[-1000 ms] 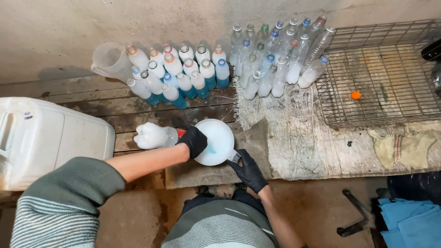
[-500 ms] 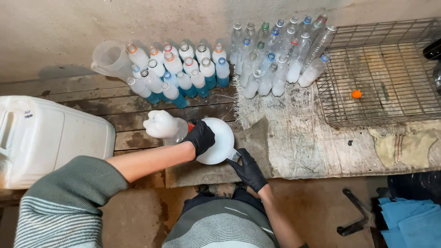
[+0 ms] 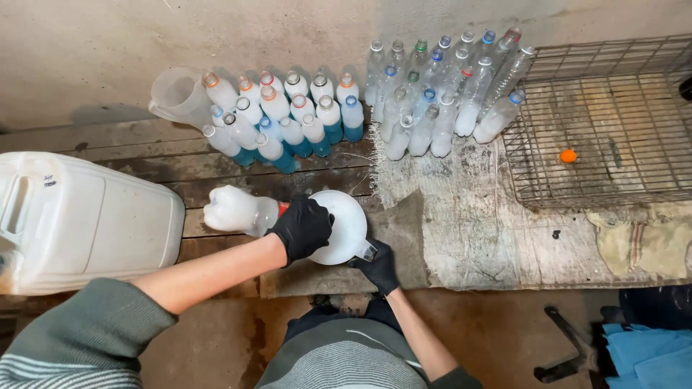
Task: The person pours a blue liquid from a large white container into a clear plastic pitcher using a blue funnel. They then pour the liquid from the pitcher into several small plastic bottles arranged on a wooden table. The person repeats this process multiple times, filling the bottles and returning the pitcher to the large container to refill it.
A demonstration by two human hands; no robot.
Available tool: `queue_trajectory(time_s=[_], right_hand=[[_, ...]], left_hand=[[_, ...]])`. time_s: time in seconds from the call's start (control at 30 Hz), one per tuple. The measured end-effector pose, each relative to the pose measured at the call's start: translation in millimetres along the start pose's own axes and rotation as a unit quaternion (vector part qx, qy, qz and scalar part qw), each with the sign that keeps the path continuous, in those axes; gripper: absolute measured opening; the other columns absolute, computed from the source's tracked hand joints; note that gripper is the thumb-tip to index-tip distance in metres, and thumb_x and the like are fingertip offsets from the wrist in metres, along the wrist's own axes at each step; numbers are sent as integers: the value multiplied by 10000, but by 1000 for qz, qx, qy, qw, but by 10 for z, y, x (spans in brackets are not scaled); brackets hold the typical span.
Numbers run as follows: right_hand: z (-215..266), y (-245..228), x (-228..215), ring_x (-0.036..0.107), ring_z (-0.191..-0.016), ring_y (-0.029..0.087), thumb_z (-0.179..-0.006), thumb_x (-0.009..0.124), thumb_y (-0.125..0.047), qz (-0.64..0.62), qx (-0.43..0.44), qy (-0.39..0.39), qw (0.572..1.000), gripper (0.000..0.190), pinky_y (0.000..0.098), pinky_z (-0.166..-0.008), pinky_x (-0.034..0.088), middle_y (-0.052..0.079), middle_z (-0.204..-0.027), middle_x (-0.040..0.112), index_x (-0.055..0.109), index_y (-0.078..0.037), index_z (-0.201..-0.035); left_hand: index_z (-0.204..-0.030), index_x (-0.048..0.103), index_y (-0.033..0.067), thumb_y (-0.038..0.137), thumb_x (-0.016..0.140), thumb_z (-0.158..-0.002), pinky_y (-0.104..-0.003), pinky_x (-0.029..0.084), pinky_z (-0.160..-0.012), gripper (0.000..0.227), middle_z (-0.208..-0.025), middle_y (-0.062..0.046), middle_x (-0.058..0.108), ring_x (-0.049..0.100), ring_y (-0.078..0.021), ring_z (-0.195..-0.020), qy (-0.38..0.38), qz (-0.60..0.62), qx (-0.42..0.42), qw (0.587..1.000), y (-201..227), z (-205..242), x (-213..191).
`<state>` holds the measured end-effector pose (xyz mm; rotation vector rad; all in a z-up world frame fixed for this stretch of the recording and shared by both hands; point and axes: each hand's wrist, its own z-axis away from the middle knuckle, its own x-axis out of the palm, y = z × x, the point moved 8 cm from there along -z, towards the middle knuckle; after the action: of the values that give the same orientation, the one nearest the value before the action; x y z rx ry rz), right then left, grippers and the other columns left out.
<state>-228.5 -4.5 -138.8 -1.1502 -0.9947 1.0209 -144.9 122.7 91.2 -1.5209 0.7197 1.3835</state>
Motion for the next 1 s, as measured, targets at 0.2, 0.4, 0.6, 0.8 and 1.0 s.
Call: queue_trajectory(time_s=[0.2,0.4,0.6,0.8,1.0], right_hand=[[139,-529,134,699,-1069,224,-551,1077,-177,-15,32,7,999,653,439,-918,566,122,-1068,798,771,-82,-1121],[251,-716,-84,662,-1097,205,-543,1081,-145,-54,42,7,998,663,500,-944,565,155,-1121,797,776,-67,-1126],[499,-500,-636,682,-1161,266,-466,1036,-284,18,5,44,999,807,480,-824,660,96,-1197,775,731,-97,-1189],[933,-819,-1334,686,-1044,165,-486,1021,-123,-9,58,155,986,776,404,-862,608,75,-1153,809,739,-68,-1207],[1332,-452,-2045,713,-974,222,-538,977,-65,3,122,254,959,646,402,-732,595,111,-1108,821,798,-25,-1157]], left_hand=[[-1232,685,86,540,619,-938,-475,518,-630,545,-813,-116,653,663,-333,-740,36,31,-21,999,-126,196,-157],[-1354,528,68,392,503,-1056,-587,582,-806,442,-1022,-249,678,665,-523,-980,-72,326,-120,935,-493,124,-1302],[-1371,521,43,300,493,-1055,-379,449,-1022,408,-1274,-122,596,607,-286,-1193,157,497,-116,845,-863,-59,-1458],[-1198,648,69,198,800,-905,-383,478,-904,355,-1138,-100,628,591,-269,-1076,234,532,-25,813,-613,-1168,-1395],[-1105,698,109,207,755,-846,-429,496,-753,283,-1050,-127,728,684,-317,-902,138,491,-102,854,-300,-2778,-396]])
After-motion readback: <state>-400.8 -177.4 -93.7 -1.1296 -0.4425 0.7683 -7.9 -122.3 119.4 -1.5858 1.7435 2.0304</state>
